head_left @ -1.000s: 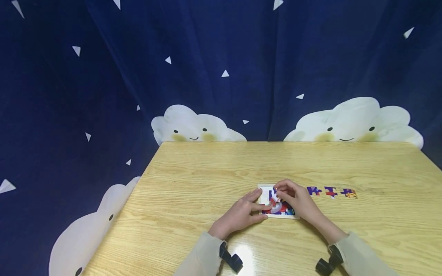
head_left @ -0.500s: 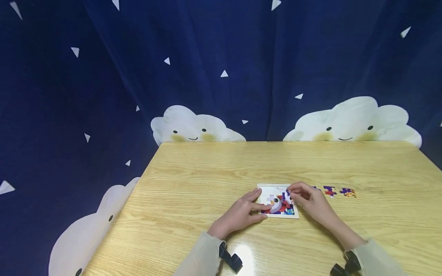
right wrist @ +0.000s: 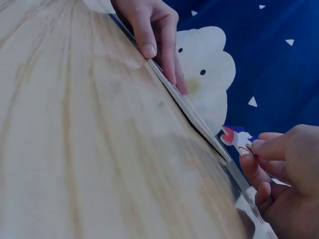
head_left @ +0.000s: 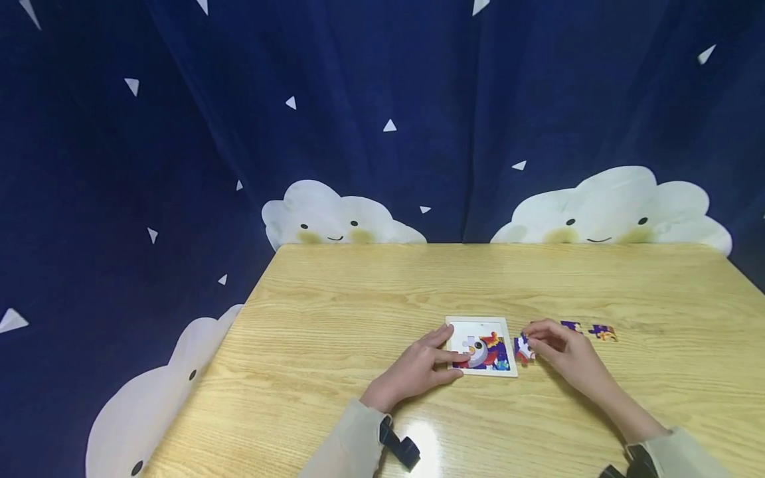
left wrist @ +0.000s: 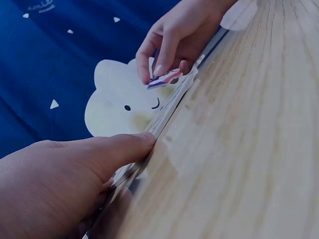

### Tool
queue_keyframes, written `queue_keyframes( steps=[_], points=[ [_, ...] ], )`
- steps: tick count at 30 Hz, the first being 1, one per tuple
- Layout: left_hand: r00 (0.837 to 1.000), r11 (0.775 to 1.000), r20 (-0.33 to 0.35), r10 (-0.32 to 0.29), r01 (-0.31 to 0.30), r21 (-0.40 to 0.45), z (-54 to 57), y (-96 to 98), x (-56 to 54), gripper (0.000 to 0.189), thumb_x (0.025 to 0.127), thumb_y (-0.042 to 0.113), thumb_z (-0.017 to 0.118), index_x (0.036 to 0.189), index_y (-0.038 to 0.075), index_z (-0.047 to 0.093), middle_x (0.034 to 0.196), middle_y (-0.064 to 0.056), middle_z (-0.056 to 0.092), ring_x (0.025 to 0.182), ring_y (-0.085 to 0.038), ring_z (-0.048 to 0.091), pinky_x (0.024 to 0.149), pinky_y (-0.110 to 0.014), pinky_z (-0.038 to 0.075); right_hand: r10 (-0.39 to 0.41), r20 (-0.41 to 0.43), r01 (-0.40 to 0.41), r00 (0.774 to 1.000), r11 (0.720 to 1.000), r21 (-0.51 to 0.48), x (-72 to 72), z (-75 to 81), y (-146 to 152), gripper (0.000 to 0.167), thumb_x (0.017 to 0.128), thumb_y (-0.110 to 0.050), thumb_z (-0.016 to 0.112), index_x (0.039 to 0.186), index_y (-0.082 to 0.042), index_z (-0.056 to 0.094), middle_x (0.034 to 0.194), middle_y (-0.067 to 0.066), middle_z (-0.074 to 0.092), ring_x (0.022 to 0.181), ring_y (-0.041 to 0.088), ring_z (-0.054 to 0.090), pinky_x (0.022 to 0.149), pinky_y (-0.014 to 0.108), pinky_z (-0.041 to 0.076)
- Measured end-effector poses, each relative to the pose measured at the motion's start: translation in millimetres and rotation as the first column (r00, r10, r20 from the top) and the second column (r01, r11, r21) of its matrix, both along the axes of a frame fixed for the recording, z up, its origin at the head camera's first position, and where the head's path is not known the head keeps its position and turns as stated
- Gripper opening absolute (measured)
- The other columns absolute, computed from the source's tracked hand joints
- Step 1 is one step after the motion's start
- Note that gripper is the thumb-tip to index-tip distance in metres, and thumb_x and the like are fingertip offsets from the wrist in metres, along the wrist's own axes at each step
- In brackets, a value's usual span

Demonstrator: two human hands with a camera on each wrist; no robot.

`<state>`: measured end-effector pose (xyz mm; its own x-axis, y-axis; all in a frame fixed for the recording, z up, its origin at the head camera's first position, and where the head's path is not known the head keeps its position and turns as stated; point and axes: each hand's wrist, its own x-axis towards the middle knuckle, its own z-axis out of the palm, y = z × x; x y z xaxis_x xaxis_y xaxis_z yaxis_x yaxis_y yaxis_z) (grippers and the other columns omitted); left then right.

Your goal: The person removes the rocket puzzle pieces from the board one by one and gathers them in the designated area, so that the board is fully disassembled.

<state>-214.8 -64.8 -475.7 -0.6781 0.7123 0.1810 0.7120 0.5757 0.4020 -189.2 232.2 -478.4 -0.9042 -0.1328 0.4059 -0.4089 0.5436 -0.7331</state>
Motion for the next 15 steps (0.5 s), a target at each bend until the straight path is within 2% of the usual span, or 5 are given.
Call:
queue_keyframes(
  steps=[11,15],
  points=[
    [1.0,1.0,-0.021,-0.011,0.011,0.002,0.3,0.3,-0.4,0.035,0.096,0.039,0.061,0.13,0.03,0.063,0.158,-0.016,0.033,0.149,-0.028,0.031,0.121,-0.044,0.032,-0.05,0.023,0.049,0.998,0.997,0.052,7.4,-4.0,23,0.018,0.089,-0.003,0.068,0.107,-0.007,0.069,0.092,0.001,0.072,0.082,-0.012,0.061,0.072,0.005,0.051],
    [1.0,1.0,-0.02,-0.013,0.013,0.006,0.5,0.0,-0.6,0.035,0.096,0.039,0.061,0.13,0.03,0.063,0.158,-0.017,0.033,0.149,-0.029,0.031,0.121,-0.044,0.032,-0.075,0.037,0.072,0.996,0.995,0.072,9.0,-4.8,30,0.017,0.091,-0.006,0.067,0.107,-0.008,0.068,0.092,-0.01,0.07,0.082,-0.014,0.06,0.07,0.006,0.051]
  ],
)
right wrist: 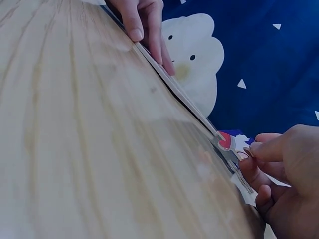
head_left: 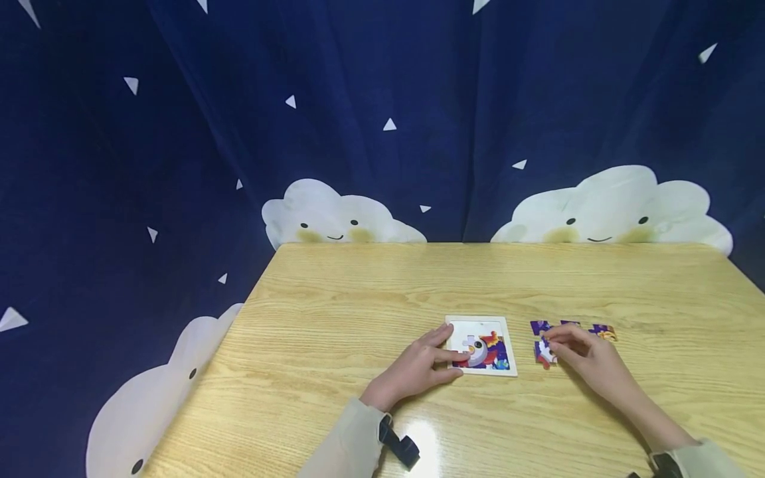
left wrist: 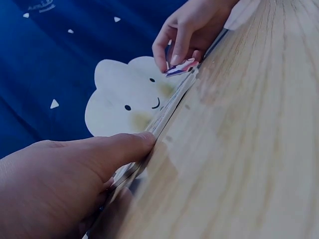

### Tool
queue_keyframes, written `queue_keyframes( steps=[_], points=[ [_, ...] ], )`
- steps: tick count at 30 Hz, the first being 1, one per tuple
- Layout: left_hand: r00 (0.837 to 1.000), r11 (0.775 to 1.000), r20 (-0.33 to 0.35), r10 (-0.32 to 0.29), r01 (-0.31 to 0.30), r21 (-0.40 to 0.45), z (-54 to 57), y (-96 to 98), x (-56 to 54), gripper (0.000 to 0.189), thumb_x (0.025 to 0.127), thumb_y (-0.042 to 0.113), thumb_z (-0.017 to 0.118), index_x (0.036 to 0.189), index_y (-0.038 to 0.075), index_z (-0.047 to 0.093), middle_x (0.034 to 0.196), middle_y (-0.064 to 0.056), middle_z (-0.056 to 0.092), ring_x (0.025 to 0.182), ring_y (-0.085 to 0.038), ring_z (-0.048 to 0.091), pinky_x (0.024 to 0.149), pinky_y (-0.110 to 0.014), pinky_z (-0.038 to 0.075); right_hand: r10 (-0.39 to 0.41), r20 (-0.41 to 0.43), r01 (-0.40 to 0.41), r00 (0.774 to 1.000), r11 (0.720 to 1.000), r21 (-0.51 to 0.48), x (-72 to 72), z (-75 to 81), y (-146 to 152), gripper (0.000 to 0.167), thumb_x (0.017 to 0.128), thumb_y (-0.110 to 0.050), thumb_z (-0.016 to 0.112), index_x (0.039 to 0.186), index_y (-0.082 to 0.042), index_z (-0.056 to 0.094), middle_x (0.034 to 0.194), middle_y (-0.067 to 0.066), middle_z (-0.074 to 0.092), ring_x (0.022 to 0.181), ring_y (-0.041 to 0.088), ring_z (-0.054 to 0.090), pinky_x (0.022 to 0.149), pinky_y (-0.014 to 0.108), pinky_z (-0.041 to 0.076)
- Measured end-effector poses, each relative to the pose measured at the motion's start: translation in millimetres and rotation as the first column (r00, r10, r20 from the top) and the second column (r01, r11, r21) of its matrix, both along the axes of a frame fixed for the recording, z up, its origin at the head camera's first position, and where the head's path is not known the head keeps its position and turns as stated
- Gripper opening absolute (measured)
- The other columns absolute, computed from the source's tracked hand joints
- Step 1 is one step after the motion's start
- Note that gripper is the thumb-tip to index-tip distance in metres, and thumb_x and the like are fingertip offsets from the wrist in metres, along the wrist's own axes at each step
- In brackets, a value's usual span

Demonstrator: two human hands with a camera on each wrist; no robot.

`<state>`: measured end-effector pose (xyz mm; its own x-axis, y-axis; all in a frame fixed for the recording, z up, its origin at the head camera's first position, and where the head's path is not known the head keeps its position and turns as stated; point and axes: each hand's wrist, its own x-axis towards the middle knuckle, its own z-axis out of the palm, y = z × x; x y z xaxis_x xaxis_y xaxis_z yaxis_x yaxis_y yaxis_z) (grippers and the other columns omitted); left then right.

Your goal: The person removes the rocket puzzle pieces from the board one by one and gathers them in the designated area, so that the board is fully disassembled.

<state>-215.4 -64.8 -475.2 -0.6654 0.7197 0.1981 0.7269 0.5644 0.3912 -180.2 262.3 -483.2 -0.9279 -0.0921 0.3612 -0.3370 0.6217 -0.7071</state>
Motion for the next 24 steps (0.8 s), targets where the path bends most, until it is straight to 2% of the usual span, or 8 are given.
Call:
queue_keyframes(
  steps=[3,9,15,24],
  points=[
    [1.0,1.0,0.0,0.001,-0.001,0.0,0.0,0.0,0.2,0.035,0.096,0.039,0.061,0.13,0.03,0.064,0.158,-0.017,0.033,0.149,-0.029,0.031,0.121,-0.044,0.032,-0.011,0.006,0.011,1.0,1.0,0.006,1.6,1.0,3.4,0.017,0.091,-0.007,0.067,0.108,-0.008,0.068,0.092,-0.014,0.07,0.081,-0.014,0.059,0.069,0.007,0.051],
    [1.0,1.0,0.008,0.009,-0.009,-0.002,-0.2,-0.5,0.9,0.035,0.095,0.038,0.062,0.129,0.03,0.064,0.158,-0.015,0.033,0.149,-0.027,0.031,0.121,-0.044,0.032,-0.001,-0.002,0.001,1.0,1.0,-0.006,1.9,2.8,5.6,0.017,0.091,-0.006,0.067,0.108,-0.005,0.068,0.092,-0.012,0.071,0.081,-0.013,0.06,0.069,0.007,0.051],
    [1.0,1.0,0.007,0.011,-0.011,-0.003,-0.2,0.0,1.1,0.035,0.095,0.039,0.062,0.129,0.03,0.064,0.158,-0.015,0.034,0.149,-0.027,0.03,0.121,-0.044,0.032,-0.005,0.004,0.005,1.0,1.0,-0.002,2.3,2.3,5.8,0.018,0.09,-0.007,0.068,0.109,-0.007,0.069,0.099,-0.024,0.065,0.081,-0.013,0.059,0.067,0.009,0.052],
    [0.999,1.0,0.034,0.019,-0.019,-0.006,-0.6,-0.3,0.6,0.035,0.095,0.039,0.062,0.129,0.032,0.063,0.159,-0.013,0.032,0.15,-0.025,0.029,0.122,-0.044,0.03,-0.021,-0.008,0.021,1.0,0.999,0.034,3.3,2.0,4.8,0.019,0.089,-0.005,0.069,0.108,-0.009,0.069,0.098,-0.01,0.069,0.079,-0.012,0.057,0.065,0.01,0.051]
  ],
)
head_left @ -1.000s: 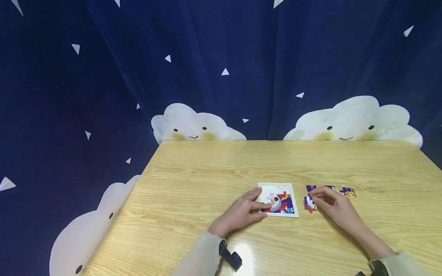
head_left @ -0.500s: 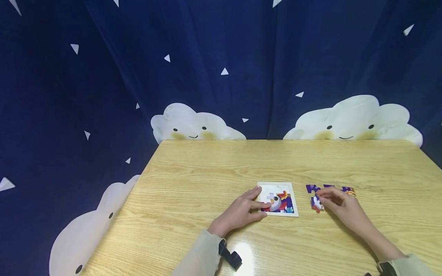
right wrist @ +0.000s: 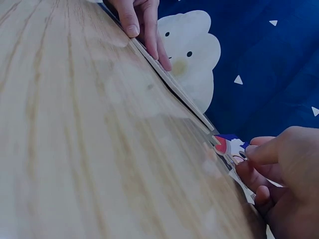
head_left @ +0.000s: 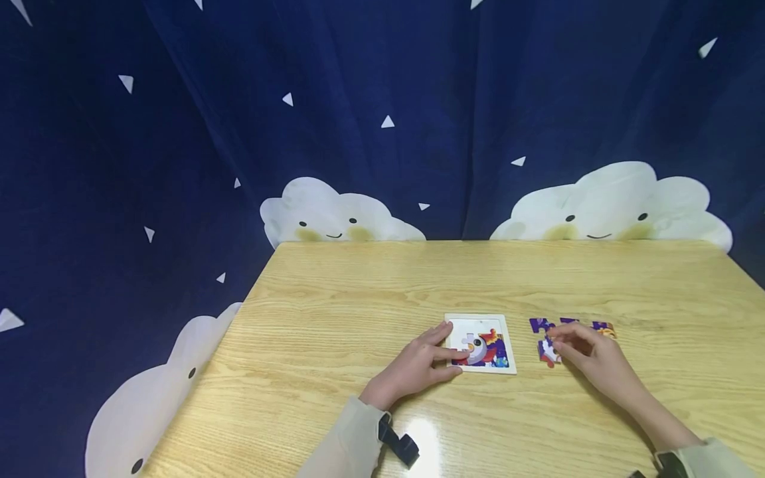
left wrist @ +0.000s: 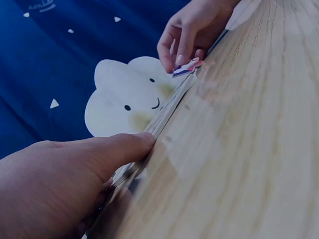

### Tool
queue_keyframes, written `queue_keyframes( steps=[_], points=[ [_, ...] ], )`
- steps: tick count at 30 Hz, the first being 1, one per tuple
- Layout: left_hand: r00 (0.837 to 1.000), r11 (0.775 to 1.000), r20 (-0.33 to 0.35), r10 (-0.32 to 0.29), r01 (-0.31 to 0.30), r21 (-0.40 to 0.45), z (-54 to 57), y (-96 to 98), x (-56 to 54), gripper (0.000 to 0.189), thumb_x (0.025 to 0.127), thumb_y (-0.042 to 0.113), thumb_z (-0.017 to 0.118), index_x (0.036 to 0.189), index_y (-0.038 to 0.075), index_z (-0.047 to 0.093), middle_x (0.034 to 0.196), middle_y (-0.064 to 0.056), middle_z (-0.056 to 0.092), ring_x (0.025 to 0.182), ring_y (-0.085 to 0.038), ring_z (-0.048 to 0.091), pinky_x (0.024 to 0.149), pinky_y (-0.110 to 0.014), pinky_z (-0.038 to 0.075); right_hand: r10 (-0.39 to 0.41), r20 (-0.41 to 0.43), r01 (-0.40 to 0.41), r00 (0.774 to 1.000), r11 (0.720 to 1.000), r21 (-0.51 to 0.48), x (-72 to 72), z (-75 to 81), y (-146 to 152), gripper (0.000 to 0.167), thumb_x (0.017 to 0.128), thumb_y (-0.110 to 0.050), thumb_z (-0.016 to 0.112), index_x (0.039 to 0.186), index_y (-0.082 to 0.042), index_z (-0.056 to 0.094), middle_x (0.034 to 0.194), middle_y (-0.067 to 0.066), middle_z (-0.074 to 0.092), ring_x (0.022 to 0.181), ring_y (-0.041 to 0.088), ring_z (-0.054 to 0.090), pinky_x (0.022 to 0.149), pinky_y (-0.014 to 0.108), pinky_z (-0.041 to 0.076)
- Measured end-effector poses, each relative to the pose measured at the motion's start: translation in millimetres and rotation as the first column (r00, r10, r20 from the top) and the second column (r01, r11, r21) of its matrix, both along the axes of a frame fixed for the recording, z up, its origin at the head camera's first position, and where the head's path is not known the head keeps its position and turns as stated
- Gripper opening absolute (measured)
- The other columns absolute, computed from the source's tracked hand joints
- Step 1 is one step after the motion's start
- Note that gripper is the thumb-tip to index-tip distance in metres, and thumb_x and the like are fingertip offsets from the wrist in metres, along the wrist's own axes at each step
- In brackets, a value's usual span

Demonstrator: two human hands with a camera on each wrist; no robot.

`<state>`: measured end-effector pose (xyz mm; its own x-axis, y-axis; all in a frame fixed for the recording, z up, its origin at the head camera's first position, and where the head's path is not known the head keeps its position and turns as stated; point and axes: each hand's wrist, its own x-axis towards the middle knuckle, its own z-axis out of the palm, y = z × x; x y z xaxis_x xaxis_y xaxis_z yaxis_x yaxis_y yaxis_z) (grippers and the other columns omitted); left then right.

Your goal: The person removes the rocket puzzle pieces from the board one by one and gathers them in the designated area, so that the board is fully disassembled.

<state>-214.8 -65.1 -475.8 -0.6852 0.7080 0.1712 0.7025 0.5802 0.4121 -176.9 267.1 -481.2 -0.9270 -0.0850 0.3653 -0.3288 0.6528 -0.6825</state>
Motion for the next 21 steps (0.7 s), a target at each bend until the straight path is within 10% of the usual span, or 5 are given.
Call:
queue_keyframes(
  steps=[21],
  points=[
    [1.0,1.0,0.013,0.003,-0.003,-0.004,-0.1,0.8,-1.3,0.036,0.096,0.039,0.061,0.131,0.032,0.062,0.16,-0.013,0.03,0.151,-0.025,0.027,0.123,-0.043,0.029,-0.036,-0.033,0.038,0.999,0.997,0.065,-3.8,-2.9,0.8,0.015,0.088,-0.003,0.07,0.101,-0.01,0.073,0.099,0.014,0.071,0.08,-0.015,0.05,0.062,0.008,0.044]
  ],
)
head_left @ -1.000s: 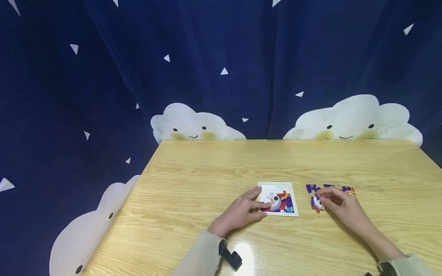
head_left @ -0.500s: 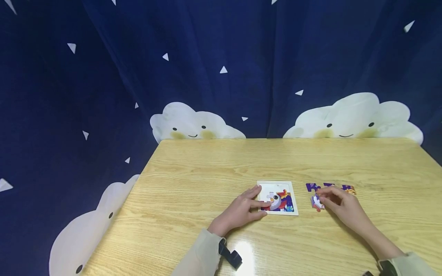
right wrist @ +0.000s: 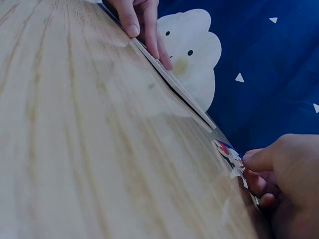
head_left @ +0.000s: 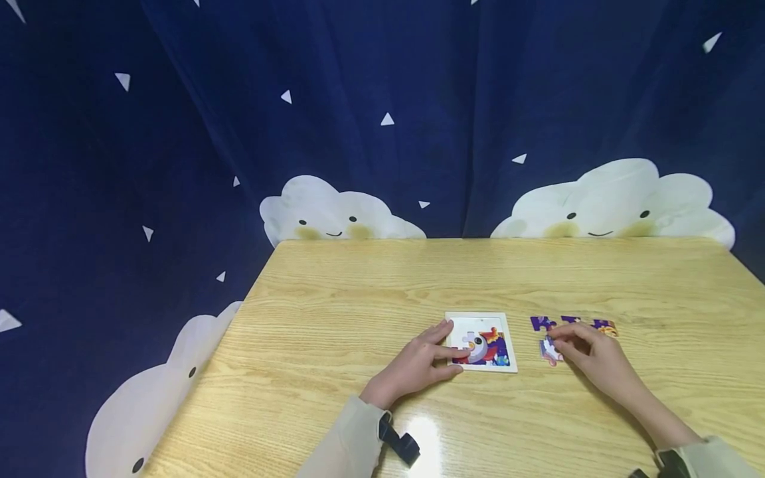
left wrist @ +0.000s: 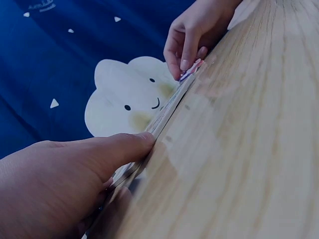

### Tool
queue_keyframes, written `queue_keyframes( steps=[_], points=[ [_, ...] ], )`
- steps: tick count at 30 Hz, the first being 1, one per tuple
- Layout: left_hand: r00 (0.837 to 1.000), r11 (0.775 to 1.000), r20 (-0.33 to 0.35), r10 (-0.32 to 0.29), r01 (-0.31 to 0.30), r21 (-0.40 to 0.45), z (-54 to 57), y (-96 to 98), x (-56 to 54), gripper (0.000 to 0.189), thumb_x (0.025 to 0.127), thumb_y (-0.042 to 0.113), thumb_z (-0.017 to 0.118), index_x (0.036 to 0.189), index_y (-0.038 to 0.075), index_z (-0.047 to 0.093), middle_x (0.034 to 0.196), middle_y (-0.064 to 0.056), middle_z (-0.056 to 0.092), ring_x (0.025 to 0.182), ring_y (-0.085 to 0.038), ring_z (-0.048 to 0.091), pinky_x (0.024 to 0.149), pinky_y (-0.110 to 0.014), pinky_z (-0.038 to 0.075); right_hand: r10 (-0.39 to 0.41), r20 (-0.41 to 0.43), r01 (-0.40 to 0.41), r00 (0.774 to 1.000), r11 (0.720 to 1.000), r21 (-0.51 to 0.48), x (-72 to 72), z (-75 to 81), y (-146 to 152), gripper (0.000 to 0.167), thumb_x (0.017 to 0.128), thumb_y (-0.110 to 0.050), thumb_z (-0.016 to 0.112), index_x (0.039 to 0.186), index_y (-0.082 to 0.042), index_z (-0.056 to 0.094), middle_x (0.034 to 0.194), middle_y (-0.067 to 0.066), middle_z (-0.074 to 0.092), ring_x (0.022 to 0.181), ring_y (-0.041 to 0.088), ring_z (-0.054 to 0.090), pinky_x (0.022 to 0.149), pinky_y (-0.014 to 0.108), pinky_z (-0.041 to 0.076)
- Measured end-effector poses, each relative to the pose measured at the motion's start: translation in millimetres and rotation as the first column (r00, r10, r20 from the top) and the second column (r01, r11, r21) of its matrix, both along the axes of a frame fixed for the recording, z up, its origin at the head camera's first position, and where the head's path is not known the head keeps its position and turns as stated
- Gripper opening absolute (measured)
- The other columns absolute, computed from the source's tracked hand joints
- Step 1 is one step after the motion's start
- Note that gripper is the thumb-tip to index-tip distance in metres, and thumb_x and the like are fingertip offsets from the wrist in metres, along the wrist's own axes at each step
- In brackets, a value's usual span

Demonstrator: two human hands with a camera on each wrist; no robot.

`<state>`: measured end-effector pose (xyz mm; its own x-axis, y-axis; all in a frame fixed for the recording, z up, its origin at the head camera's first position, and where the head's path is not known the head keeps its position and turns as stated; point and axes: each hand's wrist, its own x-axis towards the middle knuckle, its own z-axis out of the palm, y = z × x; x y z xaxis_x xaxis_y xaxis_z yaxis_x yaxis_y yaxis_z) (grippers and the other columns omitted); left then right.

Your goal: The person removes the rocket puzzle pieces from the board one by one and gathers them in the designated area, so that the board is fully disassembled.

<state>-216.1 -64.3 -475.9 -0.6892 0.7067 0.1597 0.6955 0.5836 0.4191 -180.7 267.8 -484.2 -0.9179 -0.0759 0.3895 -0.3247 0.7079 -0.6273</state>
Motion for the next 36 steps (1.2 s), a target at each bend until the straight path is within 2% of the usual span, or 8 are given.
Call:
queue_keyframes(
  steps=[10,14,18,22,29,32,36],
  points=[
    [1.0,1.0,0.004,0.008,-0.008,-0.001,0.8,-0.4,0.0,0.036,0.096,0.039,0.061,0.131,0.032,0.062,0.16,-0.013,0.029,0.151,-0.025,0.027,0.122,-0.044,0.031,-0.009,-0.011,0.009,1.0,1.0,0.009,-0.8,1.4,-1,0.012,0.09,-0.007,0.069,0.1,-0.011,0.072,0.095,0.01,0.07,0.074,-0.011,0.05,0.058,0.012,0.044],
    [1.0,1.0,0.0,0.007,-0.007,-0.003,1.2,-0.7,-0.3,0.036,0.096,0.039,0.061,0.131,0.032,0.062,0.16,-0.013,0.029,0.151,-0.025,0.027,0.122,-0.044,0.031,-0.016,-0.045,0.016,0.999,1.0,-0.003,-0.9,1.6,-2,0.011,0.089,-0.005,0.07,0.099,-0.01,0.072,0.095,0.01,0.07,0.077,-0.015,0.052,0.062,0.008,0.046],
    [1.0,1.0,-0.003,0.006,-0.006,-0.003,1.1,-1.5,-0.2,0.036,0.096,0.039,0.062,0.131,0.032,0.062,0.16,-0.013,0.03,0.15,-0.025,0.027,0.122,-0.044,0.031,-0.01,-0.083,0.008,0.996,1.0,-0.022,-1.7,2.5,-8,0.014,0.086,-0.001,0.071,0.097,-0.009,0.072,0.087,0.006,0.068,0.072,-0.011,0.05,0.058,0.009,0.043],
    [1.0,1.0,-0.01,0.005,-0.005,-0.002,0.9,-1.9,0.2,0.036,0.095,0.038,0.062,0.13,0.032,0.063,0.159,-0.014,0.031,0.15,-0.026,0.028,0.122,-0.044,0.031,0.025,-0.105,-0.028,0.994,0.999,-0.026,-4.9,2.5,-21,0.019,0.081,0.002,0.074,0.097,-0.008,0.07,0.076,-0.002,0.063,0.063,-0.006,0.048,0.052,0.012,0.04],
    [1.0,1.0,-0.002,0.001,-0.001,0.002,1.3,-1.4,0.5,0.036,0.095,0.039,0.062,0.131,0.031,0.063,0.159,-0.013,0.031,0.15,-0.025,0.028,0.122,-0.043,0.03,0.089,-0.136,-0.088,0.987,0.996,0.012,-14.5,1.5,-47,0.023,0.076,0.005,0.077,0.094,-0.006,0.07,0.075,-0.004,0.065,0.065,-0.008,0.048,0.054,0.013,0.042],
    [1.0,1.0,-0.002,0.0,0.0,-0.003,1.6,-0.9,0.6,0.036,0.096,0.039,0.061,0.131,0.032,0.062,0.159,-0.013,0.031,0.15,-0.024,0.028,0.123,-0.042,0.03,0.108,-0.117,-0.106,0.987,0.994,0.023,-17.8,2.0,-56,0.023,0.075,0.003,0.078,0.095,-0.006,0.07,0.074,-0.006,0.062,0.065,-0.007,0.045,0.053,0.014,0.041],
    [1.0,1.0,-0.011,0.001,-0.001,-0.012,2.5,-0.7,0.6,0.036,0.096,0.04,0.06,0.131,0.033,0.062,0.159,-0.013,0.031,0.15,-0.025,0.028,0.122,-0.042,0.031,0.15,-0.049,-0.149,0.987,0.989,0.023,-21.8,6.3,-66,0.023,0.077,-0.001,0.079,0.098,-0.005,0.07,0.075,-0.006,0.059,0.065,-0.006,0.044,0.052,0.016,0.041]
  ],
)
